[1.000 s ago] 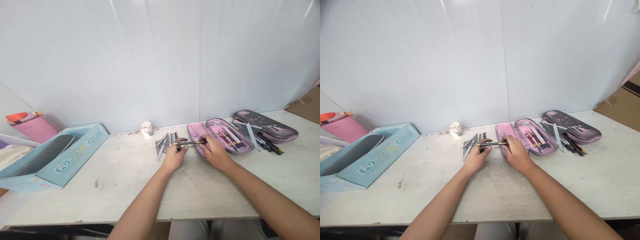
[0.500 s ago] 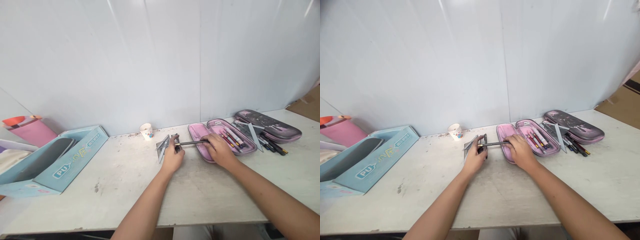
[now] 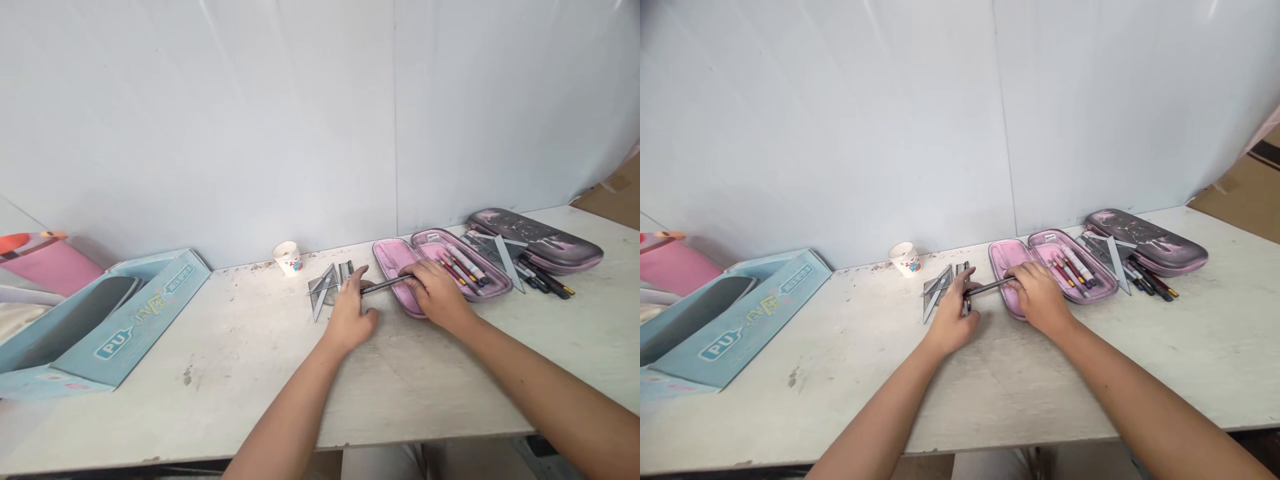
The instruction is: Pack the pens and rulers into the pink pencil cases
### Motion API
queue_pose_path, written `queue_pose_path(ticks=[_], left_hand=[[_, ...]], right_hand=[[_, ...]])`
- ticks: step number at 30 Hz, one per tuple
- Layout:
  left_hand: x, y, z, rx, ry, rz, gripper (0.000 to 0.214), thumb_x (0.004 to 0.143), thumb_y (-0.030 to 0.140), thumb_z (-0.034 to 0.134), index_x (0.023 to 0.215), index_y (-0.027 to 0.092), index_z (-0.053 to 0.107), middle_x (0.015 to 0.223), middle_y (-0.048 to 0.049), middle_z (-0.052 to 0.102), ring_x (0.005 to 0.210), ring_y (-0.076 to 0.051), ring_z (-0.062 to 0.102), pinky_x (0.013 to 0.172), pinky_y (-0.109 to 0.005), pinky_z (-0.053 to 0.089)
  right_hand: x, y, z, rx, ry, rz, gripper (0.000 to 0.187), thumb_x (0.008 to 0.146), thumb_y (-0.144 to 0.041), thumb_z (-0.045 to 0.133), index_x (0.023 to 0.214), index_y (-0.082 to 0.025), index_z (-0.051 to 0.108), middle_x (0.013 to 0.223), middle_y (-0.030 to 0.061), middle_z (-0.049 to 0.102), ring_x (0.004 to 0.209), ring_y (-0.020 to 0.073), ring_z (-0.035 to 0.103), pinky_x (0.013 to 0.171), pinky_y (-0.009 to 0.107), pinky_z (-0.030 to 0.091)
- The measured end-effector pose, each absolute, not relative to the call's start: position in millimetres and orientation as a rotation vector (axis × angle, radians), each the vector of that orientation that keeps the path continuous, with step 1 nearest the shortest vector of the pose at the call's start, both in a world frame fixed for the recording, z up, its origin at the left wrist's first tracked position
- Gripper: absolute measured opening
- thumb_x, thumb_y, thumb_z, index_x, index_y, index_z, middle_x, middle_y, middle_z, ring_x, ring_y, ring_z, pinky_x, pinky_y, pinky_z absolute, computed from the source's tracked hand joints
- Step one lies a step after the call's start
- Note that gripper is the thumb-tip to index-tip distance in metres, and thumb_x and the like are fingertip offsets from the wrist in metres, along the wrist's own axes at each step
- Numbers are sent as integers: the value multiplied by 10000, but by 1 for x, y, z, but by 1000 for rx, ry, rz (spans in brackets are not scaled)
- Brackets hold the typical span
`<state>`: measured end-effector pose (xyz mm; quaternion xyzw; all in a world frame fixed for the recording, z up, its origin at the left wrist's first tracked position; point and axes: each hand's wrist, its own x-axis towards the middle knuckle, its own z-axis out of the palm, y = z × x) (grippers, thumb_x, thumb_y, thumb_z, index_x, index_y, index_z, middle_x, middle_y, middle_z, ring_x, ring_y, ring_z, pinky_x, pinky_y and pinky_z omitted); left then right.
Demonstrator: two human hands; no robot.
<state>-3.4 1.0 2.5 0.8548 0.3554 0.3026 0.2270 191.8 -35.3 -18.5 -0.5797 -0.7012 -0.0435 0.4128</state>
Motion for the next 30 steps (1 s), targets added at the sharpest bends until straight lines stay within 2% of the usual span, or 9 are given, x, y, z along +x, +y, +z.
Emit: queue_pose_path(ticks=[3,5,8,10,14,18,21,24,30], left_hand=[[-5,7,1,2329,1043,991,544,768,180,474,1288,156,319,1220,-113,491,1121,-211,442,972,-390,345],[-7,14,1,2294,1220,1072,293,864,277,374,1114,150,456,1121,-119,522,1057,-218,461,943,-415,356],[-10,22,0,2313,1335,1018,263,908,289,271,833,176,496,892,-79,541,938,-209,481,899,-412,370],[-11,24,-1,2340,1276,1024,256,910,276,269,789,190,477,844,-58,521,891,-192,481,868,-380,388],[-10,23,1,2370,1143,1170,215,901,268,290,805,201,471,843,-42,504,859,-174,477,832,-342,411],[-11,26,1,2378,1136,1220,151,867,244,341,826,211,483,866,-42,510,875,-177,485,834,-350,421],[-8,29,-2,2397,1154,1229,137,843,250,404,937,225,500,953,-49,527,964,-191,488,884,-375,408],[1,28,-3,2465,1197,1230,244,830,276,452,1067,229,490,1043,-65,533,1054,-221,459,936,-421,370],[50,15,6,2665,1159,992,331,826,278,463,1150,216,485,1124,-95,488,1114,-253,409,971,-464,326]], right_hand=[[195,-36,-16,-1459,-1701,-130,186,866,-228,424,908,-173,596,898,59,632,885,213,521,799,332,374],[197,-36,-14,-1448,-1666,-142,178,859,-230,435,904,-172,596,884,59,633,880,214,522,797,334,375],[197,-38,-12,-1425,-1640,-145,167,848,-223,443,882,-174,599,858,56,638,867,212,527,788,331,377],[195,-40,-10,-1412,-1623,-152,159,839,-208,448,855,-176,603,837,53,644,853,208,535,787,327,375],[191,-46,-3,-1410,-1598,-179,176,836,-212,441,777,-177,603,795,51,656,803,196,547,782,317,360],[187,-50,3,-1529,-1633,-145,293,881,-304,378,751,-173,606,746,60,658,756,193,558,716,301,353],[185,-50,5,-1584,-1849,-55,323,888,-380,374,850,-186,631,766,48,672,754,187,578,680,288,342],[189,-48,10,-1590,-2025,-74,304,888,-366,383,955,-200,629,836,49,684,795,187,590,715,294,334],[226,-42,16,-1968,-1593,-378,332,902,-254,313,1048,-140,588,910,124,677,874,232,587,812,354,299]])
